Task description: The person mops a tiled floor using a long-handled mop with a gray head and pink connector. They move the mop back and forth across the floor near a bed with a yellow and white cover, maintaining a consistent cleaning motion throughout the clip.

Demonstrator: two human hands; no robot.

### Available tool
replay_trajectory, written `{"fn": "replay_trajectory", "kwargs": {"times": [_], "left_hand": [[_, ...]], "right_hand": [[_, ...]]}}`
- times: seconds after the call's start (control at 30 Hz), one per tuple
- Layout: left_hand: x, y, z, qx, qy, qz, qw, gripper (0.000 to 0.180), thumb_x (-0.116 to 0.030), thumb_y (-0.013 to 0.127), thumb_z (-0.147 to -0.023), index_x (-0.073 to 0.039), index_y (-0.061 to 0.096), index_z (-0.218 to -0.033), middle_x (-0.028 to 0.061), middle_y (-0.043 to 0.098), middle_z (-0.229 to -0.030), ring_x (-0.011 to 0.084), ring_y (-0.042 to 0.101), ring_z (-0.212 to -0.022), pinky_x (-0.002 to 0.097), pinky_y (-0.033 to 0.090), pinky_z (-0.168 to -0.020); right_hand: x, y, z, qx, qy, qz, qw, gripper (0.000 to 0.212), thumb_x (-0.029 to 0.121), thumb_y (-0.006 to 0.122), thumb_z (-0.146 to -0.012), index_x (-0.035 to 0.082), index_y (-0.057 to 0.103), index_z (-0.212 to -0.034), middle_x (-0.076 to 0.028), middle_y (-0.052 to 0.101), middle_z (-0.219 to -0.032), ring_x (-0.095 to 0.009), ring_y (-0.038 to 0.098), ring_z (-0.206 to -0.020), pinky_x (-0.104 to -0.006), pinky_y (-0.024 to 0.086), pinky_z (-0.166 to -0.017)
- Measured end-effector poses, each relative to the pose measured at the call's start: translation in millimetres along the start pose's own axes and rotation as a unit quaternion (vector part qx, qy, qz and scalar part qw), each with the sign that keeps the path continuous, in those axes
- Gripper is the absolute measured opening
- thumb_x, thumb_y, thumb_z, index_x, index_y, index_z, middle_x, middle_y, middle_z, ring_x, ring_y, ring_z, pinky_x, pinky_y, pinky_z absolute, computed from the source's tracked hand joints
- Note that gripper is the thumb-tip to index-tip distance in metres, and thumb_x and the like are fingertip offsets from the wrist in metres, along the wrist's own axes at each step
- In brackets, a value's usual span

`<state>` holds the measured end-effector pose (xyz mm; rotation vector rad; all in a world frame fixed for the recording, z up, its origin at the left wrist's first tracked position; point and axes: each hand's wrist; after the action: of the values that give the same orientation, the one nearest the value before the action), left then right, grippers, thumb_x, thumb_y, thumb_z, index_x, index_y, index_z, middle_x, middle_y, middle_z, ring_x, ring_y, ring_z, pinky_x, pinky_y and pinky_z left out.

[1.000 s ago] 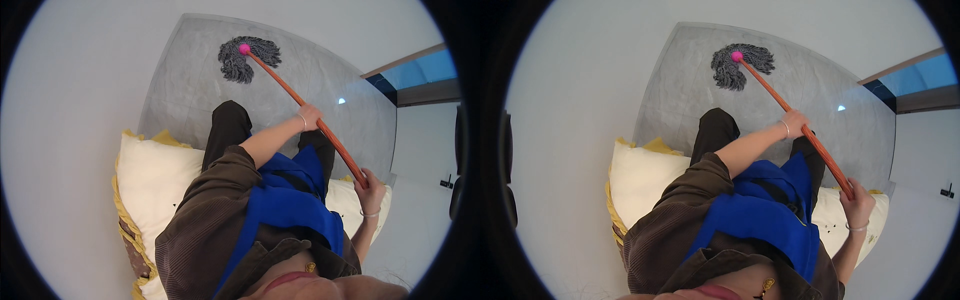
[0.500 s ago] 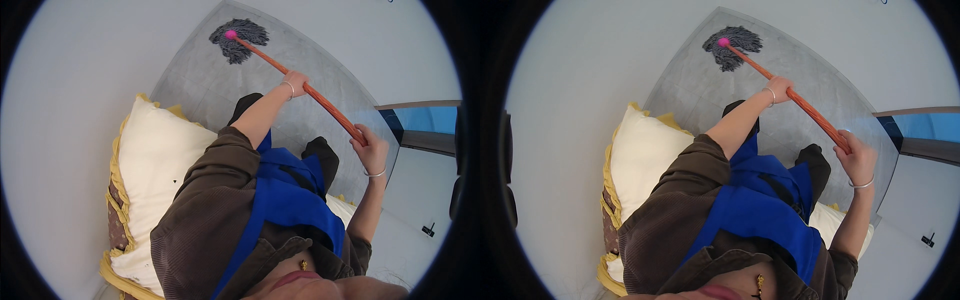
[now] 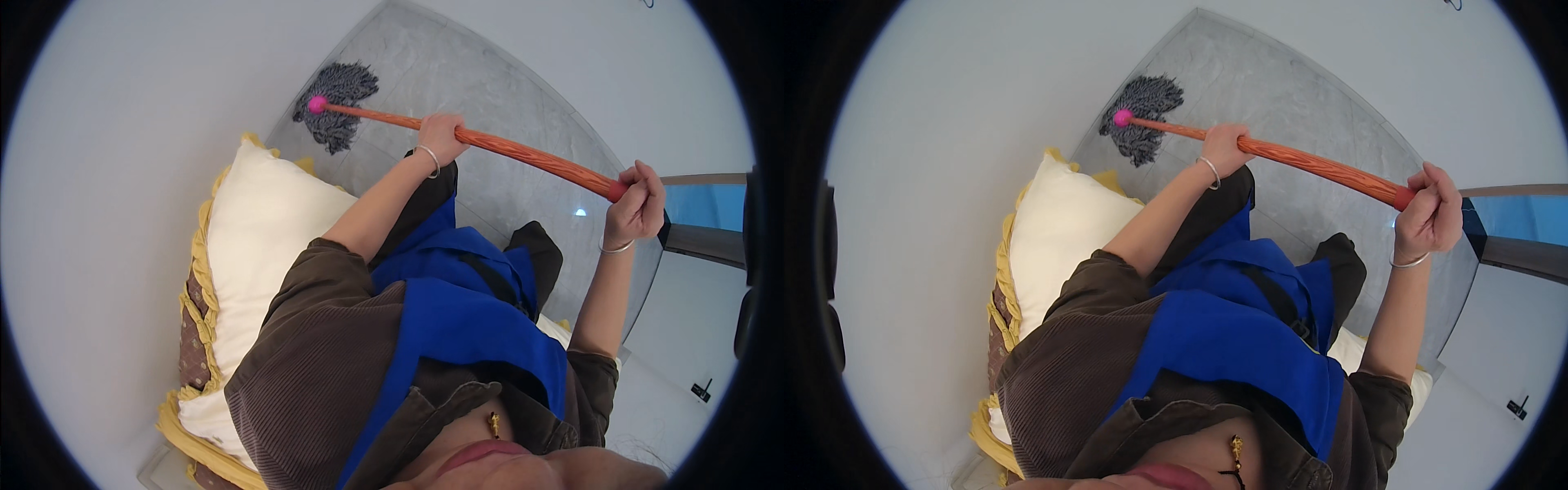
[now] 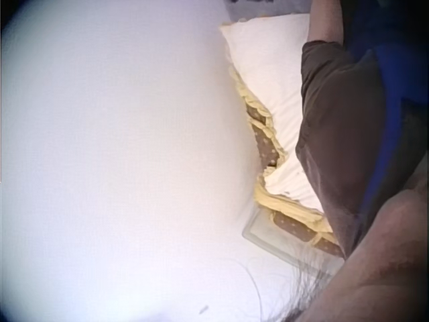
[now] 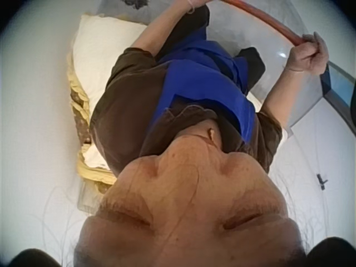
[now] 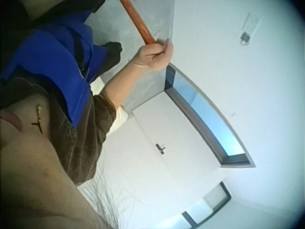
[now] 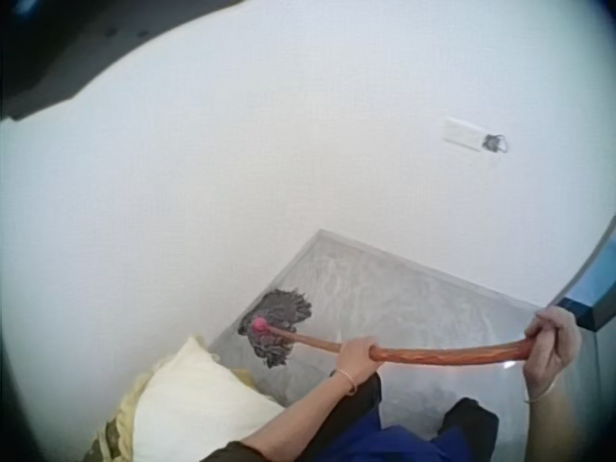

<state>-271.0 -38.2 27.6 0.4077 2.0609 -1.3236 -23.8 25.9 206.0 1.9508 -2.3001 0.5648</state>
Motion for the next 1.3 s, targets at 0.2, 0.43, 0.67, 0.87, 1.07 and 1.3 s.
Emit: {"fn": "replay_trajectory", "kwargs": {"times": [0.2, 0.43, 0.67, 0.87, 1.07, 1.3], "left_hand": [[-53, -14, 44, -0.004, -0.017, 0.002, 1.0, 0.021, -0.019, 0.069, -0.06, -0.006, 0.053, -0.064, 0.0121, 0.056, -0.064, 0.0317, 0.055, -0.065, 0.0391, 0.042, -0.06], [-94, -20, 77, -0.011, -0.018, 0.037, 0.999, 0.016, -0.008, 0.066, -0.062, -0.007, 0.056, -0.075, 0.0092, 0.054, -0.062, 0.0282, 0.055, -0.061, 0.0334, 0.043, -0.058], [-44, -1, 97, -0.039, 0.07, -0.073, 0.994, 0.013, -0.003, 0.06, -0.062, -0.01, 0.06, -0.074, 0.006, 0.056, -0.068, 0.0264, 0.055, -0.071, 0.0347, 0.043, -0.068], [-63, 38, 87, 0.075, 0.05, -0.18, 0.98, 0.016, -0.007, 0.056, -0.065, -0.019, 0.063, -0.073, 0.004, 0.059, -0.077, 0.0251, 0.055, -0.081, 0.0375, 0.037, -0.071], [-100, 81, 50, 0.132, 0.058, -0.179, 0.973, 0.019, -0.007, 0.056, -0.064, -0.019, 0.063, -0.077, 0.0036, 0.06, -0.083, 0.0244, 0.055, -0.085, 0.0395, 0.035, -0.075], [-188, 161, 44, 0.242, 0.163, -0.146, 0.945, 0.018, -0.006, 0.055, -0.065, -0.017, 0.063, -0.077, 0.0063, 0.061, -0.083, 0.0277, 0.056, -0.084, 0.0408, 0.041, -0.071]], "right_hand": [[12, -40, -10, -0.033, 0.035, -0.065, 0.997, 0.023, -0.002, 0.035, -0.082, -0.006, 0.054, -0.093, -0.011, 0.057, -0.063, -0.013, 0.05, -0.049, -0.0213, 0.043, -0.049], [35, -92, -8, 0.013, 0.246, -0.379, 0.892, 0.035, 0.015, 0.044, -0.08, -0.003, 0.044, -0.11, -0.017, 0.059, -0.086, -0.023, 0.057, -0.081, -0.0346, 0.043, -0.079], [56, -103, 35, 0.117, 0.326, -0.621, 0.703, 0.031, 0.035, 0.039, -0.086, 0.007, 0.049, -0.077, -0.002, 0.045, -0.051, -0.014, 0.043, -0.053, -0.0327, 0.039, -0.068], [41, -144, 49, 0.032, 0.334, -0.609, 0.719, 0.029, 0.028, 0.041, -0.085, 0.005, 0.048, -0.069, -0.001, 0.04, -0.047, -0.013, 0.039, -0.049, -0.0307, 0.039, -0.065], [39, -186, 56, 0.04, 0.305, -0.517, 0.799, 0.029, 0.029, 0.041, -0.084, 0.006, 0.048, -0.067, 0.001, 0.038, -0.046, -0.012, 0.037, -0.047, -0.0317, 0.038, -0.065], [67, -260, 57, -0.056, 0.311, -0.403, 0.859, 0.027, 0.027, 0.037, -0.085, 0.008, 0.046, -0.067, 0.003, 0.034, -0.046, -0.011, 0.032, -0.045, -0.0319, 0.033, -0.059]]}}
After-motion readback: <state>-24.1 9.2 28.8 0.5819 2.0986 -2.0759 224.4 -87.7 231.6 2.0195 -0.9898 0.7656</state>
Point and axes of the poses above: each hand's wrist, its own z-axis away from the middle knuckle, its own y-axis out of the palm, x = y × z
